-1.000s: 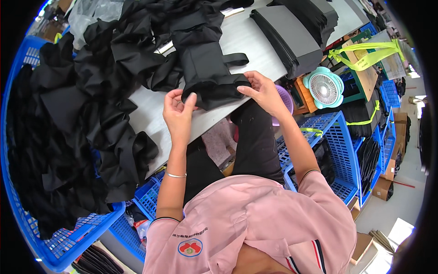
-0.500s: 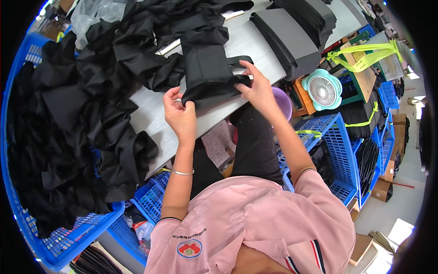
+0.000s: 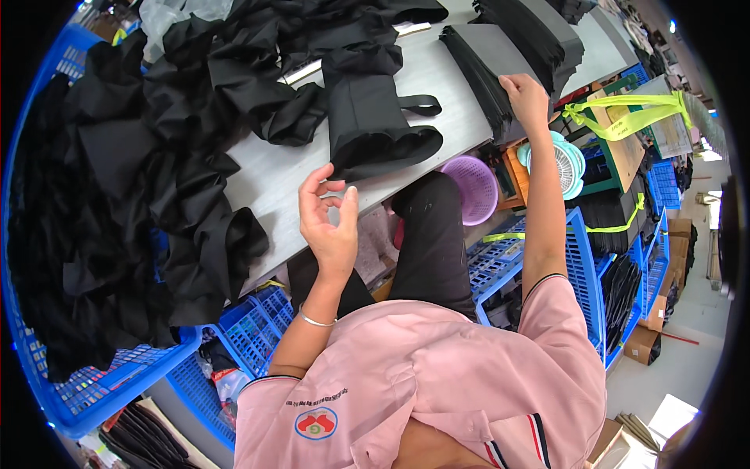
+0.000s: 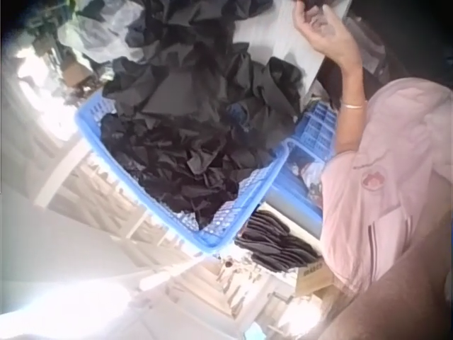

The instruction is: Sorting and inspecting black fabric pieces and placing them into blue crates.

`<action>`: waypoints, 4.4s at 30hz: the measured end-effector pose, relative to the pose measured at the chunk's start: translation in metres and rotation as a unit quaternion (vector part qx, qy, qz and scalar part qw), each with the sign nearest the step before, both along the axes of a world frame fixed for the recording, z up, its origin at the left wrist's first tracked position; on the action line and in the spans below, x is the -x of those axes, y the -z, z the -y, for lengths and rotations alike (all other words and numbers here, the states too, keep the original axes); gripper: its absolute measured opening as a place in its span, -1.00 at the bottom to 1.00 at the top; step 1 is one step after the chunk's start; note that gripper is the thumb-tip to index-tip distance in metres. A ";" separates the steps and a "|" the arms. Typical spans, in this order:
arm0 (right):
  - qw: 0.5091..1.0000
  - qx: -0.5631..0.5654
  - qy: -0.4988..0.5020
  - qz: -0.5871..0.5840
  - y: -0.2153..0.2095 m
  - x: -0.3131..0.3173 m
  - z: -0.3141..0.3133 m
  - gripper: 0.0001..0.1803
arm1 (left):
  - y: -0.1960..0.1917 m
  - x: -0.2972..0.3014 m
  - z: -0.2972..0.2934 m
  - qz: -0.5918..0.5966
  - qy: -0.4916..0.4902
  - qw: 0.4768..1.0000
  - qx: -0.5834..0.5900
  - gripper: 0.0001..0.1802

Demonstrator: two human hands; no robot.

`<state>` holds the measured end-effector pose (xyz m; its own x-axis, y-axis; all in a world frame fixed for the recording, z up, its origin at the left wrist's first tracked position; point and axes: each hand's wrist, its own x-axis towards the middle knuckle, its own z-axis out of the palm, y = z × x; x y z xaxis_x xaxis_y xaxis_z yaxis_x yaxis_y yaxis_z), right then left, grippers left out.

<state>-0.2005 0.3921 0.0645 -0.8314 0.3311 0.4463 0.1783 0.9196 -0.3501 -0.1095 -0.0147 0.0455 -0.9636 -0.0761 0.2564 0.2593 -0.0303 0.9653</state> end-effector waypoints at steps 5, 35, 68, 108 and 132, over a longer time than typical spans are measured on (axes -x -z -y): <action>0.950 -0.309 -0.026 -0.047 -0.009 -0.030 0.060 -0.85 | 0.005 -0.022 -0.014 0.111 0.156 0.973 -0.131 -0.68; 0.927 0.370 -0.041 0.047 -0.017 -0.294 0.246 -0.89 | -0.006 -0.071 -0.038 0.378 0.415 0.757 -0.334 -0.47; 0.972 0.181 -0.138 0.062 -0.012 -0.169 0.242 -0.74 | -0.010 0.024 -0.020 -0.212 0.147 0.925 0.280 -0.44; 0.356 0.911 -0.188 -0.086 0.041 -0.146 0.245 -0.74 | -0.029 -0.077 -0.025 -0.144 0.035 0.983 0.111 -0.25; 0.660 0.709 -0.223 0.110 0.013 -0.123 0.259 -0.62 | 0.062 -0.058 0.023 0.256 0.019 0.957 -0.132 -0.71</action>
